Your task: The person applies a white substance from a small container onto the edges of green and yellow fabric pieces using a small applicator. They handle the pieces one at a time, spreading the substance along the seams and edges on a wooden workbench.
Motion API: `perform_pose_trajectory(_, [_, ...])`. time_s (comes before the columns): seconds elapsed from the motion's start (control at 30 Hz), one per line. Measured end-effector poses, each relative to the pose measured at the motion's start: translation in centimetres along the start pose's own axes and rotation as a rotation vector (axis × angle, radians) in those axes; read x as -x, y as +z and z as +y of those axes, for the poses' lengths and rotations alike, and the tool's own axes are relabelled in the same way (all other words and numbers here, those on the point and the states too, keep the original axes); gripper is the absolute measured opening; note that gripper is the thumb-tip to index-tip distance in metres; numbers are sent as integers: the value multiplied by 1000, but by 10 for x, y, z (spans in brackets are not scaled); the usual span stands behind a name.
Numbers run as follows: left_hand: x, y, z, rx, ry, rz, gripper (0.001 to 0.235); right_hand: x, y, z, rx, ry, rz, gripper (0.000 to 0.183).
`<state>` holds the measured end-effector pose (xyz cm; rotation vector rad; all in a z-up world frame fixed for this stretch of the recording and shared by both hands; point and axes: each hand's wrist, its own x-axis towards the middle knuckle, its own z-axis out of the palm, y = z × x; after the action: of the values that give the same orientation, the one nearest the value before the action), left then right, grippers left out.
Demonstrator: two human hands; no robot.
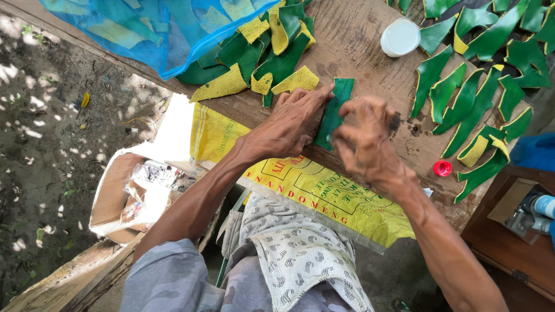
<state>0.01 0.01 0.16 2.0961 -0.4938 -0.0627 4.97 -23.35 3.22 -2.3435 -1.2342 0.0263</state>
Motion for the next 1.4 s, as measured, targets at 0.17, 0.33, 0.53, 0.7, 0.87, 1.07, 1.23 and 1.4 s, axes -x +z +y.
perform_pose_trajectory(0.17, [-2, 0, 1, 9, -21, -23, 113, -10, 14, 12, 57, 114, 130, 10])
perform_pose_trajectory(0.33, [-2, -3, 3, 13, -29, -25, 115, -7, 9, 3, 22, 30, 45, 9])
perform_pose_trajectory(0.53, [-1, -2, 2, 19, -49, -43, 114, -19, 15, 4, 19, 126, 162, 11])
perform_pose_trajectory(0.7, [-2, 0, 0, 49, -17, -13, 114, -8, 6, -13, 1, 24, 68, 12])
perform_pose_trajectory(0.87, [0, -2, -1, 33, -23, -9, 115, 7, -17, -13, -96, 173, 126, 8])
perform_pose_trajectory(1.07, [-1, -2, -2, 35, 5, 10, 108, 4, -12, -2, 28, 139, 75, 11])
perform_pose_trajectory(1.23, [-1, -2, 0, -9, -13, -17, 91, -19, 13, 32, 141, 111, 148, 12])
perform_pose_trajectory(1.4, [-3, -5, 8, -49, 21, -4, 69, -35, 12, 63, 160, 170, 204, 12])
